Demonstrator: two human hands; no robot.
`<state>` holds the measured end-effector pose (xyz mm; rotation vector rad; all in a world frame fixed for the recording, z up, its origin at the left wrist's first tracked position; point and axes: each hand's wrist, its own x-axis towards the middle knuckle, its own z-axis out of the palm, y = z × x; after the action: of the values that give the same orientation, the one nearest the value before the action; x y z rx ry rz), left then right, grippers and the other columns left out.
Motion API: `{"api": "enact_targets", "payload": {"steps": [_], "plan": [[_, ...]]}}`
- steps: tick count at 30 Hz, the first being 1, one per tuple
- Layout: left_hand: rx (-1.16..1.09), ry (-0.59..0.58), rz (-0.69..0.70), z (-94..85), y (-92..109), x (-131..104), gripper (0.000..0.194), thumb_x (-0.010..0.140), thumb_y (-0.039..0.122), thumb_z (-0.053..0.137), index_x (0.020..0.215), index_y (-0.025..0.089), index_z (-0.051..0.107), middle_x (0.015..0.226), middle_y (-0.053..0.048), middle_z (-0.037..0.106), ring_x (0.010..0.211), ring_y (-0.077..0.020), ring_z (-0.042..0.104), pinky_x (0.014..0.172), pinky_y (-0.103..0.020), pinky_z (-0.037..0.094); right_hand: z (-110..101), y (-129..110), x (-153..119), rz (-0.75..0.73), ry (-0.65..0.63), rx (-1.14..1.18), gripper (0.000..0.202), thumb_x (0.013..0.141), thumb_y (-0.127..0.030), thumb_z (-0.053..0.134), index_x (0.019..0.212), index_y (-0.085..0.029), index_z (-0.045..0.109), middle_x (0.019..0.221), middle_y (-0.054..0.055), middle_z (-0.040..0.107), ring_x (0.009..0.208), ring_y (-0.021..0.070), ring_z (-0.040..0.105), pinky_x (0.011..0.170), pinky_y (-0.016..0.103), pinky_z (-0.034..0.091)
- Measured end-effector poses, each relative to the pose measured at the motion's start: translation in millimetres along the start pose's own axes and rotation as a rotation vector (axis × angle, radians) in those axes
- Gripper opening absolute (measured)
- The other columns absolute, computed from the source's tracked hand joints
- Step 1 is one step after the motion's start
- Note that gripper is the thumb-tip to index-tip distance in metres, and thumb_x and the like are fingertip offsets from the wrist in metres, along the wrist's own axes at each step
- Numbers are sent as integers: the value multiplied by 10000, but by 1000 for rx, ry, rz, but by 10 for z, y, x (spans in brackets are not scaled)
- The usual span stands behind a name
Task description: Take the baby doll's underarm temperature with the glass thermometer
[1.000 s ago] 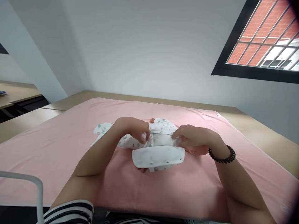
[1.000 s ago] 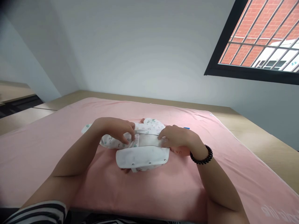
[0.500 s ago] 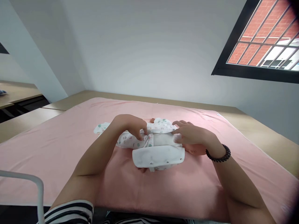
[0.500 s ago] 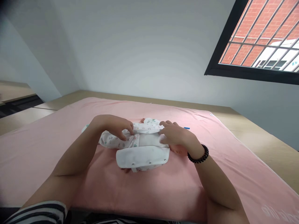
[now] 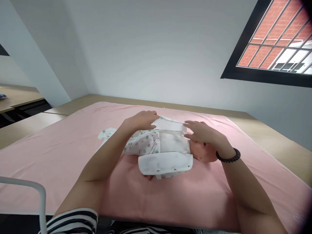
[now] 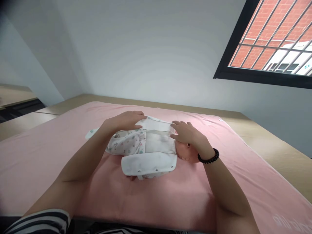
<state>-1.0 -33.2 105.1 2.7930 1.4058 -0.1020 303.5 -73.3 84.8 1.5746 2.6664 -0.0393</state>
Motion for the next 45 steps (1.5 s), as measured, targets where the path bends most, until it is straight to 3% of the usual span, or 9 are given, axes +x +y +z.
{"api": "enact_targets", "payload": {"steps": [5,9,15,19,23,28,38,42,45], "plan": [[-34,-185,-176,206,-253,212,666,916,420,545,1526,245,344,1476,-151,451,1220,-323,530,935,-418,481,55,259,77,230,-66,26,753,930,-651,402,1560,-241,368,1670,77,259,1518,377,241,1197,542,252],[-73,-258,-283,300,-390,280,663,909,429,569,1515,248,371,1507,-160,447,1248,-327,532,979,-442,464,60,694,94,281,-54,135,719,935,-621,423,1554,-256,394,1659,34,294,1511,337,285,1203,461,309],[-161,-153,18,337,-284,357,501,976,511,442,1371,221,543,1471,-113,518,1252,-282,529,1046,-412,402,332,1383,142,298,-146,311,430,886,-398,521,1249,-215,663,1381,95,630,1235,297,603,983,397,512],[-248,-34,170,411,-110,438,505,969,556,434,1308,208,571,1373,-102,592,1176,-257,557,963,-347,428,585,1517,156,218,-270,380,227,759,-231,593,942,-227,726,1100,67,744,970,253,691,814,349,545],[-282,49,236,561,-13,562,400,955,517,483,1148,197,624,1208,-96,668,1056,-250,596,874,-327,428,682,1517,163,185,-282,391,180,738,-192,584,874,-225,698,962,52,738,829,204,662,706,304,506],[-217,141,290,730,-7,708,306,982,422,438,1030,192,634,1087,-82,684,978,-230,606,827,-318,413,751,1581,232,303,-159,300,310,804,-296,592,1088,-187,651,1050,112,703,819,198,649,662,292,478],[-146,207,292,714,104,698,288,987,242,300,1078,200,569,1023,-87,618,908,-228,567,787,-325,416,922,1811,182,358,62,293,136,755,-287,642,848,-189,655,953,103,709,778,201,611,676,317,447],[-133,160,305,727,89,706,322,955,212,329,1041,210,640,1111,-77,577,886,-206,543,802,-313,414,825,1866,180,341,265,437,215,869,-312,512,991,-161,604,974,152,709,794,205,625,710,343,483],[-153,168,289,770,62,735,355,968,207,334,1103,230,662,1153,-64,570,912,-194,550,836,-302,418,624,1765,191,265,405,552,331,911,-450,482,1030,-158,582,985,159,708,850,220,643,757,367,511]]}}
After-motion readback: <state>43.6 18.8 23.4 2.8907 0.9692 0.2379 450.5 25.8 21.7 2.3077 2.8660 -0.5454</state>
